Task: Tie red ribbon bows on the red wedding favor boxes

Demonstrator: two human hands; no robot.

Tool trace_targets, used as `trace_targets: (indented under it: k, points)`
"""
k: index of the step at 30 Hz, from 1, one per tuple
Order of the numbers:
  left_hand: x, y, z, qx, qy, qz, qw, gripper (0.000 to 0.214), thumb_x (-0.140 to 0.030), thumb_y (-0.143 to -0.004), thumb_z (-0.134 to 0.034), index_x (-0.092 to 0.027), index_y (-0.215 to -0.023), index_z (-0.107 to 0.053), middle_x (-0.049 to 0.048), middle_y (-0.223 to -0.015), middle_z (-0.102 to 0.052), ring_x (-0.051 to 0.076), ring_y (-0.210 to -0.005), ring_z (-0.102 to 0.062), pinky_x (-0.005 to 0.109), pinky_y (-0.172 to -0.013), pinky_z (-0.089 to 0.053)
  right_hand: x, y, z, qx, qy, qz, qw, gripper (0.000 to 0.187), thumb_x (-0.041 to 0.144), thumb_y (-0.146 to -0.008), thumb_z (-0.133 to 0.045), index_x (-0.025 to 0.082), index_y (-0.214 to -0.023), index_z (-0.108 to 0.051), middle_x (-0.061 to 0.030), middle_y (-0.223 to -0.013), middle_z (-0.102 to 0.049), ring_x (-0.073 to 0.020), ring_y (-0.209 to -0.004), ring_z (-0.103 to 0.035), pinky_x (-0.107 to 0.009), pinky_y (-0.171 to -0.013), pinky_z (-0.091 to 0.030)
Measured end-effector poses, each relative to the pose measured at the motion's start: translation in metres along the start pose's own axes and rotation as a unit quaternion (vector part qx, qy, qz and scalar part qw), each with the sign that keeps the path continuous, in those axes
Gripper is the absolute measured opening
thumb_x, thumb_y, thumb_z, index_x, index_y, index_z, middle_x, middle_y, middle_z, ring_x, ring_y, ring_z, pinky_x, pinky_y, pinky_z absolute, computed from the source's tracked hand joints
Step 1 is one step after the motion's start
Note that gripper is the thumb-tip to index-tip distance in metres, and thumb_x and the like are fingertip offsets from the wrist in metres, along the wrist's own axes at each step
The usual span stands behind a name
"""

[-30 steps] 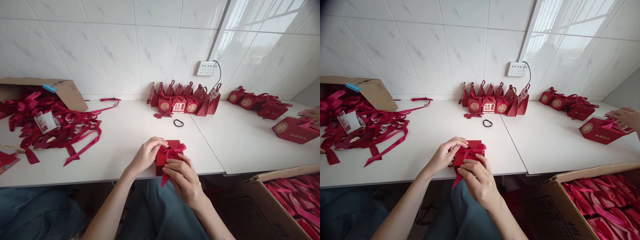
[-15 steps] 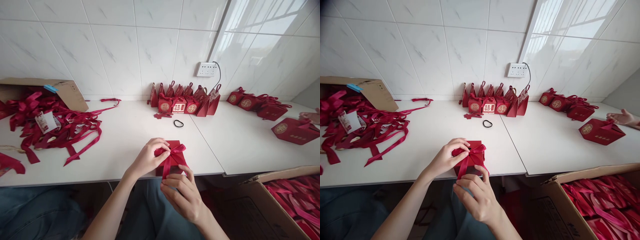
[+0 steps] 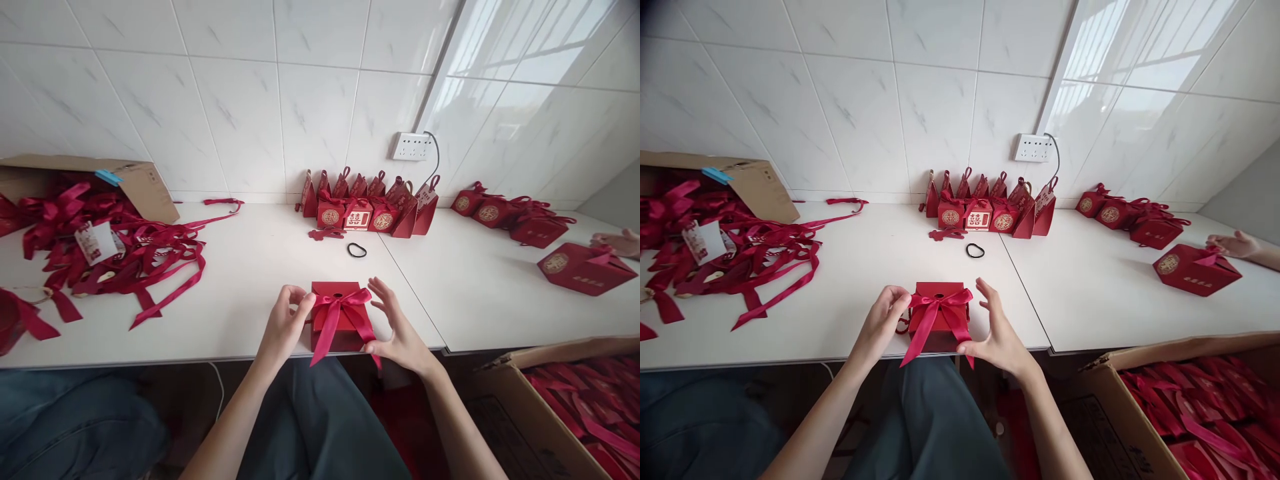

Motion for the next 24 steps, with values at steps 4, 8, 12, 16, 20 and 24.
trace_targets:
  k: [4, 8, 12, 16, 20, 24]
  points:
    - [-0.006, 0.004, -0.001, 0.061, 0.04, 0.004, 0.997, 0.032, -0.049, -0.08, -0.054, -0.019, -0.072, -0.052, -0.0019, -0.07, -0.056, 0.012, -0.061, -0.051, 0.022, -0.056, -0.04, -0.009, -0.009, -0.01, 0.087, -0.08, -0.046, 0.992, 0.106, 0.052, -0.07, -0.071, 0.03, -0.147, -0.001, -0.0185, -0.15, -0.021, -0.0315, -0.134, -0.034, -0.055, -0.105, -0.033]
    - [-0.017, 0.017, -0.003, 0.022, 0.03, -0.067, 0.997, 0.023, -0.04, -0.085, -0.053, -0.019, -0.076, -0.052, -0.0014, -0.07, -0.055, 0.012, -0.064, -0.054, 0.021, -0.058, -0.042, -0.001, -0.008, -0.018, 0.052, -0.097, -0.036, 0.993, 0.099, 0.038, -0.071, -0.074, 0.03, -0.146, -0.01, -0.0155, -0.147, -0.029, -0.0291, -0.131, -0.039, -0.051, -0.104, -0.038]
    - [-0.028, 0.041, -0.01, -0.055, -0.077, -0.27, 0.958, 0.009, -0.023, -0.086, -0.054, -0.019, -0.078, -0.054, 0.0004, -0.075, -0.053, 0.012, -0.072, -0.054, 0.023, -0.065, -0.046, 0.012, -0.003, -0.029, -0.031, -0.021, 0.025, 0.999, 0.097, 0.03, -0.069, -0.075, 0.03, -0.146, -0.015, -0.013, -0.144, -0.032, -0.0293, -0.129, -0.04, -0.048, -0.101, -0.043]
    - [-0.036, 0.062, -0.017, -0.113, -0.163, -0.41, 0.89, 0.008, -0.011, -0.08, -0.061, -0.019, -0.081, -0.058, 0.0002, -0.076, -0.049, 0.012, -0.074, -0.051, 0.025, -0.068, -0.048, 0.028, 0.001, -0.039, -0.078, 0.018, 0.08, 0.994, 0.097, 0.034, -0.07, -0.076, 0.031, -0.146, -0.016, -0.0121, -0.143, -0.033, -0.0305, -0.132, -0.035, -0.049, -0.102, -0.043]
    - [-0.044, 0.073, -0.016, -0.139, -0.181, -0.446, 0.865, 0.01, -0.009, -0.078, -0.062, -0.019, -0.08, -0.06, 0.0001, -0.074, -0.045, 0.013, -0.076, -0.049, 0.031, -0.074, -0.05, 0.04, 0.005, -0.042, -0.101, -0.009, 0.111, 0.989, 0.095, 0.038, -0.071, -0.076, 0.032, -0.146, -0.017, -0.0113, -0.145, -0.032, -0.031, -0.135, -0.031, -0.05, -0.103, -0.042]
    - [-0.048, 0.081, -0.012, -0.151, -0.191, -0.457, 0.856, 0.009, -0.01, -0.077, -0.063, -0.019, -0.079, -0.063, -0.0008, -0.072, -0.04, 0.014, -0.074, -0.046, 0.041, -0.085, -0.049, 0.046, 0.008, -0.042, -0.111, -0.022, 0.122, 0.986, 0.096, 0.039, -0.07, -0.077, 0.031, -0.146, -0.018, -0.0121, -0.144, -0.034, -0.0317, -0.135, -0.031, -0.051, -0.104, -0.041]
Point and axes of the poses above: each hand's wrist, its own y-axis away from the middle knuckle, its own z-axis out of the back of the hand, x = y × z, the point moved 1 cm from there along -y, towards the middle knuckle
